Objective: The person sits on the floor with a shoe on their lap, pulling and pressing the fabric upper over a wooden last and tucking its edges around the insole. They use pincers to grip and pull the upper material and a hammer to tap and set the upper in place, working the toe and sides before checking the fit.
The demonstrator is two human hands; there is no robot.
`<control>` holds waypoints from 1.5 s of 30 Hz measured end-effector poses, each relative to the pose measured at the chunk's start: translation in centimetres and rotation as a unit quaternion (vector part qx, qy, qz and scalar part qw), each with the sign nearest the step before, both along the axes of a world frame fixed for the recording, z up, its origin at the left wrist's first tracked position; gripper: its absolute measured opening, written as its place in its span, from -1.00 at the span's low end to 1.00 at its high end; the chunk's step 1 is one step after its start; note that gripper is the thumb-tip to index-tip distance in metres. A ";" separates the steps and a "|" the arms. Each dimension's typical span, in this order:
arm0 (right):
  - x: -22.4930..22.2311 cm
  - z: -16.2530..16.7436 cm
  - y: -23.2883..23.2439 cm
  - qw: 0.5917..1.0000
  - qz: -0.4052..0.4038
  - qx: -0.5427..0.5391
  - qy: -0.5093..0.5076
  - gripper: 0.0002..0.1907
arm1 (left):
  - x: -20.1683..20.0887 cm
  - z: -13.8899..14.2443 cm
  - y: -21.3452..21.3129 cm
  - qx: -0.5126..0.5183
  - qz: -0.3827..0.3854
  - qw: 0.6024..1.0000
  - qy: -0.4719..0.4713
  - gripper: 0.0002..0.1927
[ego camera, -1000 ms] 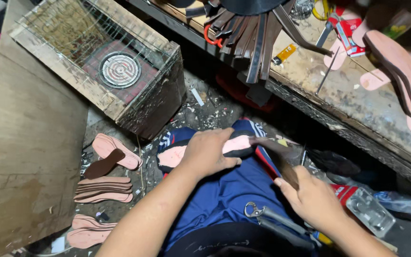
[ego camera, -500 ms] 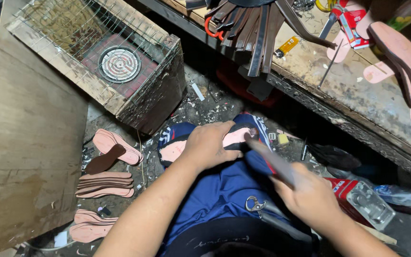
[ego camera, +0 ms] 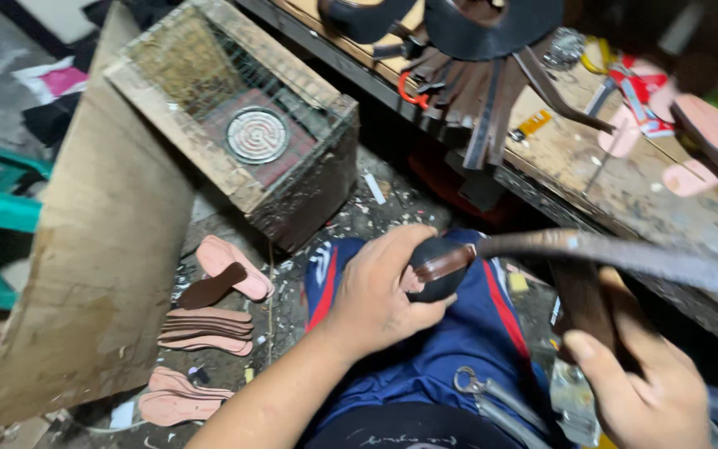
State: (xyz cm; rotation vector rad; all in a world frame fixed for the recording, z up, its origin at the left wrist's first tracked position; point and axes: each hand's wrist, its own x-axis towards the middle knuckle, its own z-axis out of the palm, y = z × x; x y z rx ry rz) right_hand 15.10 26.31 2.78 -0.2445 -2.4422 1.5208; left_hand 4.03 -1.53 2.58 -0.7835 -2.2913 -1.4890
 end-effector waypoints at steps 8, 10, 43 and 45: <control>-1.5 0.8 -1.7 0.937 0.242 0.224 0.118 -0.49 | 1.1 0.2 -1.8 0.015 0.006 1.000 -0.015 -0.32; -1.8 1.3 -1.8 0.951 0.214 0.208 0.081 -0.47 | 1.2 0.1 -2.2 0.018 0.011 1.000 -0.011 -0.31; -4.8 -2.7 -7.9 0.944 0.135 -0.245 -0.177 -0.33 | -1.0 -8.3 -8.3 0.491 -0.204 0.725 -0.439 -0.40; -5.4 -2.8 -8.3 0.944 0.128 -0.277 -0.123 -0.35 | -1.6 -9.1 -8.5 0.503 -0.229 0.699 -0.454 -0.45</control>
